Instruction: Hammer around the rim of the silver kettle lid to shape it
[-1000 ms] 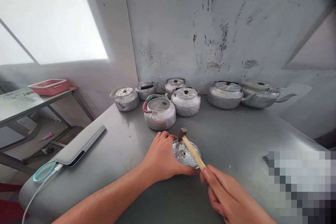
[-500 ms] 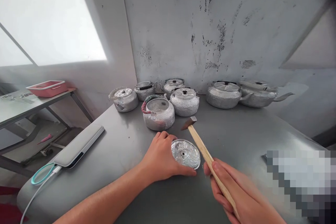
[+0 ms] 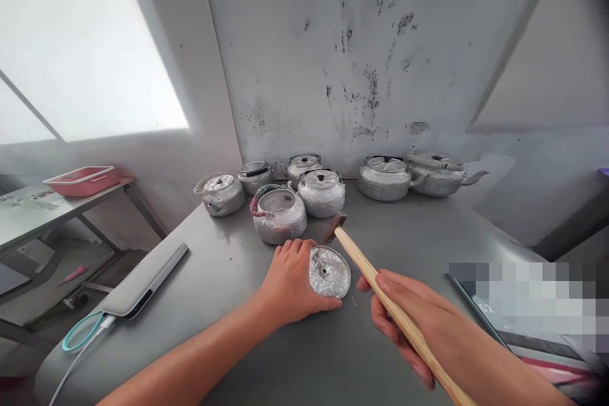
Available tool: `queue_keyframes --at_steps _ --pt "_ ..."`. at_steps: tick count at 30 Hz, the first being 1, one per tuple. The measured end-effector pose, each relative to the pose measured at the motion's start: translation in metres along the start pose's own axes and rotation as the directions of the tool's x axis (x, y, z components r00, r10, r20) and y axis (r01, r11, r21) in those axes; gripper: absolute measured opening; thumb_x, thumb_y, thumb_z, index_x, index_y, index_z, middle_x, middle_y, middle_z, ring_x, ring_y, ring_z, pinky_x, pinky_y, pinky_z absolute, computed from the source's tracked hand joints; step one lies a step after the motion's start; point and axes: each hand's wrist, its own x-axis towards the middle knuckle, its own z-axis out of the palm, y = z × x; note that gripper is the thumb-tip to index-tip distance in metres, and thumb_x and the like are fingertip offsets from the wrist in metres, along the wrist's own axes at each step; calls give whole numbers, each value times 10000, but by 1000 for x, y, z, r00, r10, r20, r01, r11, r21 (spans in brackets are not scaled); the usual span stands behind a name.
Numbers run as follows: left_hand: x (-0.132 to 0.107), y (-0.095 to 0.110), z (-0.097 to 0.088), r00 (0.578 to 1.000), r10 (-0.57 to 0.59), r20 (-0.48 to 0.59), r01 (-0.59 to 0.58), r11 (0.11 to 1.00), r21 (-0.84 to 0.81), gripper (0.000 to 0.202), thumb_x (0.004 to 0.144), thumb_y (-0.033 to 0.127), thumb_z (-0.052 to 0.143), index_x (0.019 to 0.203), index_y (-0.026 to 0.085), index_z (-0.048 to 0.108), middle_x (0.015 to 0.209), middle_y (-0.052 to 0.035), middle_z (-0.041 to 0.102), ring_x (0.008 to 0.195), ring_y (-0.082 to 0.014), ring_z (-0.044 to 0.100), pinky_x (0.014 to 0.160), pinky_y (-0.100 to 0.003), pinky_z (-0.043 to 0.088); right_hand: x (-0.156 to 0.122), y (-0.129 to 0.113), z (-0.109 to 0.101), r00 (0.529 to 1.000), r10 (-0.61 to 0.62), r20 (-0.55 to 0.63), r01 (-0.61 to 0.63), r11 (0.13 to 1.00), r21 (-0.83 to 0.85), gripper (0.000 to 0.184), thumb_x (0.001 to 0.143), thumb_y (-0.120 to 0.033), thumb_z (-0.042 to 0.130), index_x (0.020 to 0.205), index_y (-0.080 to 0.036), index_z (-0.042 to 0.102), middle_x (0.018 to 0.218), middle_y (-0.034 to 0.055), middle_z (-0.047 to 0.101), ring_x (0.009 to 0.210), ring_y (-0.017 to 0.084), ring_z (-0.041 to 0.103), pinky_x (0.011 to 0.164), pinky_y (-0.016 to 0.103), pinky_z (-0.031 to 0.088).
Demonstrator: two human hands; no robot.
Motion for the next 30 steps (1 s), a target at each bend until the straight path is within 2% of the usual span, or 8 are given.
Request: queue_keyframes --at_steps 4,7,10,13,18,24,27,30 --pt "10 1 -2 999 11 52 -13 1000 26 959 501 666 847 1276 191 543 1207 -123 597 1158 -379 513 1020 -514 390 9 3 5 1000 -4 -23 3 999 -40 451 1029 -466 248 752 -221 506 635 -72 463 416 68 388 437 212 359" --pt "15 0 -3 996 -2 85 5 1000 -30 999 477 665 859 1307 214 536 1225 -119 585 1203 -386 488 1044 -511 382 17 17 7 997 -74 -31 73 997 -29 478 1036 -488 241 697 -222 449 584 -86 423 427 68 375 467 212 350" --pt "15 -2 -3 996 -19 83 26 996 -82 959 511 648 855 1315 233 536 1199 -105 581 1168 -359 511 1036 -494 395 22 32 8 994 -101 -35 101 995 8 453 1040 -487 260 713 -227 433 622 -88 435 452 70 370 492 221 364" --pt "11 -6 -3 994 -39 101 49 994 -98 983 515 646 856 1351 247 529 1179 -99 574 1173 -366 506 1025 -495 406 24 41 10 996 -90 -7 90 996 12 433 1044 -476 254 743 -231 443 668 -83 457 482 77 376 524 226 387" --pt "8 -15 -5 988 -24 155 46 989 -142 1021 520 647 854 1419 321 493 1234 -90 540 1257 -382 450 1074 -506 377 26 51 18 998 -59 -3 59 998 -22 404 1028 -492 256 763 -244 432 681 -70 471 482 90 385 479 228 375" --pt "6 -15 -6 990 5 140 13 992 -126 938 570 587 847 1380 257 507 1262 -96 561 1232 -350 477 1084 -491 368 27 59 22 1000 -19 -11 19 999 -28 391 1020 -507 252 764 -253 402 655 -76 441 481 97 341 463 224 349" --pt "6 -16 -6 991 -6 136 22 993 -114 903 562 645 831 1333 266 554 1220 -95 584 1189 -353 507 1039 -481 405 28 57 21 1000 -1 -12 0 999 -47 400 1026 -504 238 751 -252 382 647 -79 430 479 94 329 474 228 346" --pt "8 -20 -5 988 -25 150 40 994 -101 977 526 730 807 1354 270 565 1231 -114 577 1206 -383 500 1029 -492 412 29 56 20 1000 15 -7 -16 997 -69 396 1033 -496 227 757 -252 372 651 -85 433 475 90 338 480 229 355"
